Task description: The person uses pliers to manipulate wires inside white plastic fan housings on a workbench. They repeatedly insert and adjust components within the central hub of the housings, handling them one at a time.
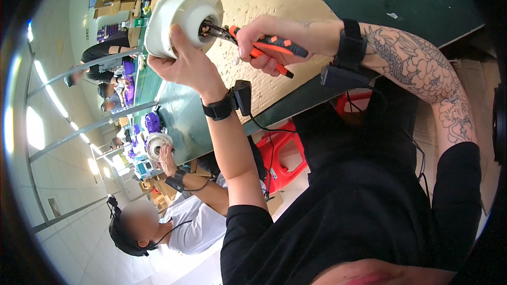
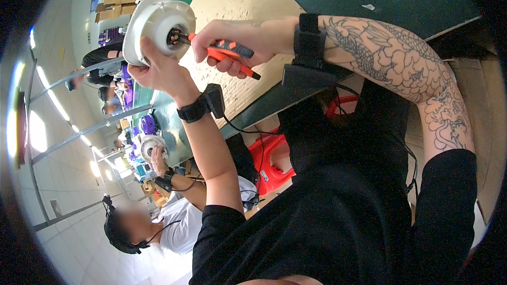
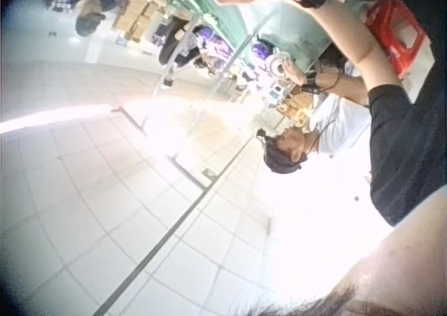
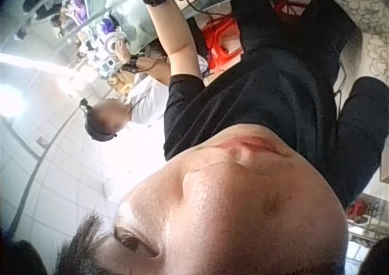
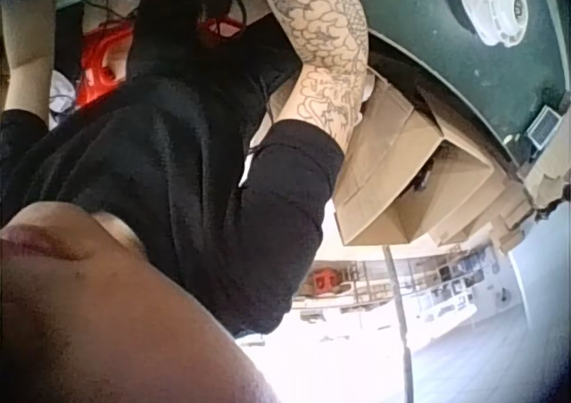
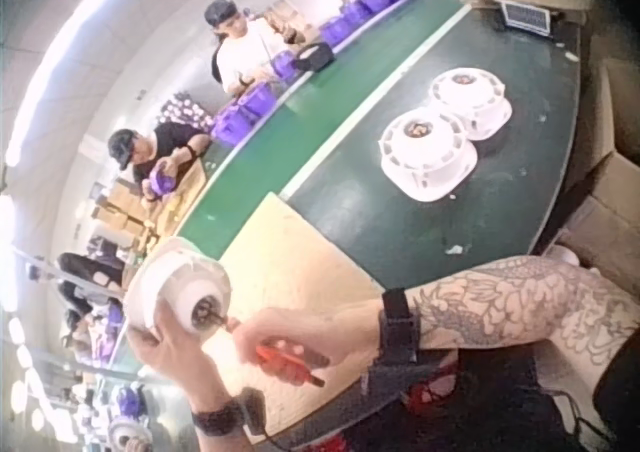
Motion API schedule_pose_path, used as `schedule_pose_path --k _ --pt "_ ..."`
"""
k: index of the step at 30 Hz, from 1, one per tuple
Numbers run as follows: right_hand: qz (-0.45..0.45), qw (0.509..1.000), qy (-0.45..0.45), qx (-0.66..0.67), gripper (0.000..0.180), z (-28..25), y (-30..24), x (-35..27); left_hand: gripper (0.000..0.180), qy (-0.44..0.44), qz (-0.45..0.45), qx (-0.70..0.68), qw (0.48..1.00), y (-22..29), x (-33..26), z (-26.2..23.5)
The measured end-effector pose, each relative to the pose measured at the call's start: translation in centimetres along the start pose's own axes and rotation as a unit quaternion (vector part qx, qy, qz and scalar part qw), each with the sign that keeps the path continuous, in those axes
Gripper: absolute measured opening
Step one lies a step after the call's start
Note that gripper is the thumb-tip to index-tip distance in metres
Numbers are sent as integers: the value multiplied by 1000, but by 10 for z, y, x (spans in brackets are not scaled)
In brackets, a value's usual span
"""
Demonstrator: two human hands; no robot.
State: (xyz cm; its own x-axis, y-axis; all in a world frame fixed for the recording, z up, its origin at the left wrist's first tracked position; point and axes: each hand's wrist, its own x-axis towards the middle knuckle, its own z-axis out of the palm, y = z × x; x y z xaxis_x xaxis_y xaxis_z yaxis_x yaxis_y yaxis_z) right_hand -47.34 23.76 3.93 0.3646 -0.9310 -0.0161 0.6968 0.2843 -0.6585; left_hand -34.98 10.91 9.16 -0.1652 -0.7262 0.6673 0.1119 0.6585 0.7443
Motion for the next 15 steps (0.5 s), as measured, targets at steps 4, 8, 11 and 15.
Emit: schedule_pose_path --k 4,8,11,15 --pt "57 994 -69 64 35 -5 2 6 43 9 -31 -40 999 5 -3 2" --pt "37 997 -54 32 35 2 10 11 55 -25 -56 -43 997 -14 4 -29" --pt "-31 966 108 -234 37 6 -2 7 72 -39 85 102 990 -17 14 -41" --pt "37 831 258 -492 55 25 -22 -10 78 -140 140 171 965 11 33 -29"
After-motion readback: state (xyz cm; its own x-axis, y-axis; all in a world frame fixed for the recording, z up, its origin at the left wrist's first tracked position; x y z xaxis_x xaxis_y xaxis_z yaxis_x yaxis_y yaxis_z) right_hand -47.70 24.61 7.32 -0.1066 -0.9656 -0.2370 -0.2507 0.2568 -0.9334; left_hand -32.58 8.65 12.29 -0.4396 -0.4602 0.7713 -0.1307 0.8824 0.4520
